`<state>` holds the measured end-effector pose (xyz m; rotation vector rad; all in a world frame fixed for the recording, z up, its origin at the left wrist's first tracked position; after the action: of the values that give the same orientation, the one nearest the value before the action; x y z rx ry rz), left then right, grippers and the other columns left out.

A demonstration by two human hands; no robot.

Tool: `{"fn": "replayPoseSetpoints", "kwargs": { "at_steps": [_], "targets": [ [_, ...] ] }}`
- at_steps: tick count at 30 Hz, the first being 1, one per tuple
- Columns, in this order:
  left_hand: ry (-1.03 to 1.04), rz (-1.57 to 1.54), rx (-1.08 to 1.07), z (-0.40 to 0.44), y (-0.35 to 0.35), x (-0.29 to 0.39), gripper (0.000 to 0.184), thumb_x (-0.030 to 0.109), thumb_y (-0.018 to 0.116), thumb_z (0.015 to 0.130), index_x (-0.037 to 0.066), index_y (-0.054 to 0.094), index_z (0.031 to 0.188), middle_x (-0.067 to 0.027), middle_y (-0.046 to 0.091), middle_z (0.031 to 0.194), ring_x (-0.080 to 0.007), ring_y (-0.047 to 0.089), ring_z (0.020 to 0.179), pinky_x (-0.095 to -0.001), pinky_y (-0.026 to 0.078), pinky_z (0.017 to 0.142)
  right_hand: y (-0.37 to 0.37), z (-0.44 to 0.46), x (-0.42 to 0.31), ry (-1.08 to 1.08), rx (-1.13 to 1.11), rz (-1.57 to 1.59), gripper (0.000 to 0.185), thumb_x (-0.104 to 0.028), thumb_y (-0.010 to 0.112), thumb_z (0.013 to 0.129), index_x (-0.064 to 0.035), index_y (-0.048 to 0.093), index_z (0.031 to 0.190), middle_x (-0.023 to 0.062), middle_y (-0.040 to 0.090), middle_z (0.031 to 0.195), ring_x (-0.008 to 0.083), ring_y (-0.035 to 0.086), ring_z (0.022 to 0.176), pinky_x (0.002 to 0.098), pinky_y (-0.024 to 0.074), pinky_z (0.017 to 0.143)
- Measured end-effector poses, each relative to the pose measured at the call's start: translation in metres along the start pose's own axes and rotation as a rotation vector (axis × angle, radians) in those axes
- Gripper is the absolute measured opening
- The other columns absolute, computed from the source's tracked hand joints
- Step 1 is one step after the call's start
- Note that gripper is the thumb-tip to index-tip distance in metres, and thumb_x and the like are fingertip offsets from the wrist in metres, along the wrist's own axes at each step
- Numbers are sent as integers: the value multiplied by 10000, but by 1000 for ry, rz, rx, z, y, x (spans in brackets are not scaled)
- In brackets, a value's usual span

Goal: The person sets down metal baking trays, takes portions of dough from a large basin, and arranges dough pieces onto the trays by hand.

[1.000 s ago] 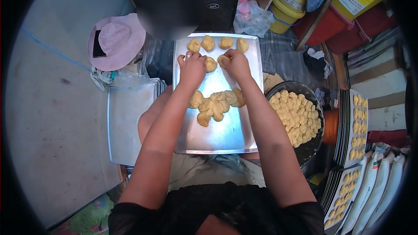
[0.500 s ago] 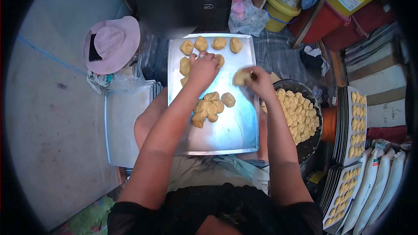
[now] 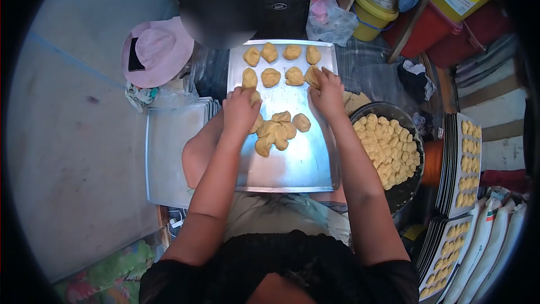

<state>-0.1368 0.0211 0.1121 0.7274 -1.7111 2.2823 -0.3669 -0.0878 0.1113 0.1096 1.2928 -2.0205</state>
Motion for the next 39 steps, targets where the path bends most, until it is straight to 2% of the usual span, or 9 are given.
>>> {"fn": "replayPoseSetpoints", "kwargs": {
  "at_steps": [10, 11, 14, 15, 18, 25, 32, 34, 39],
  "targets": [
    [-277, -288, -318, -17, 7, -44, 287, 180, 727, 774, 30, 613, 991, -181, 686, 908, -335, 679, 805, -407, 524, 729, 26, -42, -52, 155, -1003, 656, 245, -170, 706, 794, -22, 713, 989, 101, 671, 904, 202, 659, 850, 313, 516, 766],
    [-299, -490, -266, -21, 11, -48, 234, 107, 746, 805, 29, 575, 945, -41, 584, 749, -108, 569, 656, -275, 479, 601, 22, -41, -52, 283, -988, 763, 178, -110, 674, 790, -28, 708, 945, 63, 672, 838, 149, 636, 778, 272, 505, 709],
    [-350, -757, 15, -25, -1, -34, 214, 76, 707, 842, 25, 583, 1009, -45, 603, 783, -114, 576, 649, -266, 476, 591, 30, -27, -54, 267, -613, 932, 132, -1, 645, 794, -23, 696, 914, 39, 684, 934, 141, 635, 871, 269, 499, 785],
    [-263, -615, 107, -24, 2, -37, 242, 155, 702, 846, 35, 641, 1047, -151, 664, 892, -277, 657, 776, -371, 511, 710, 16, -20, -71, 105, -423, 860, 135, 53, 616, 771, -17, 672, 871, 73, 695, 947, 195, 658, 902, 301, 508, 804],
    [6, -104, 154, -26, 3, -27, 280, 200, 726, 828, 63, 688, 1069, -127, 650, 900, -304, 631, 882, -421, 507, 757, 38, -30, -88, -335, -422, 651, 181, 25, 618, 728, -33, 675, 890, 128, 666, 901, 327, 639, 841, 362, 522, 774],
    [221, 25, 147, -28, -14, 10, 242, 207, 719, 795, 125, 737, 1022, -50, 655, 955, -273, 559, 1055, -435, 412, 883, -29, -65, -37, 15, -705, 210, 292, -77, 714, 690, -33, 698, 978, 138, 646, 992, 322, 654, 889, 378, 510, 864],
    [227, 162, -48, -15, 12, 22, 282, 198, 749, 755, 164, 751, 1035, -46, 678, 975, -255, 570, 1006, -418, 356, 874, -5, -34, -46, 441, -336, 507, 465, -167, 752, 781, -56, 591, 1203, 178, 657, 1011, 317, 673, 885, 399, 537, 764],
    [216, 167, -53, -15, 11, 23, 302, 194, 742, 763, 156, 742, 1063, -52, 678, 995, -260, 572, 1017, -418, 356, 887, 12, -35, -54, 252, -473, 206, 486, -190, 739, 802, -79, 547, 1235, 174, 657, 1025, 334, 665, 898, 419, 528, 774],
    [318, 38, 34, -14, 3, 42, 358, 176, 705, 786, 149, 708, 1142, -67, 660, 1112, -261, 562, 1076, -431, 345, 907, -18, -66, -52, 78, -418, 482, 477, -181, 735, 756, -75, 574, 1193, 155, 656, 1039, 349, 652, 870, 413, 521, 788]
  ]
}}
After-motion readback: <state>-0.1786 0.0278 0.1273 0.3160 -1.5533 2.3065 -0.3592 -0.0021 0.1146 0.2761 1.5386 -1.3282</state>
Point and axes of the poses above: each hand's wrist, its own z-axis towards the middle knuckle, its own y-axis out of the palm, x = y × z, the point moved 4 cm from there along z, towards the middle knuckle
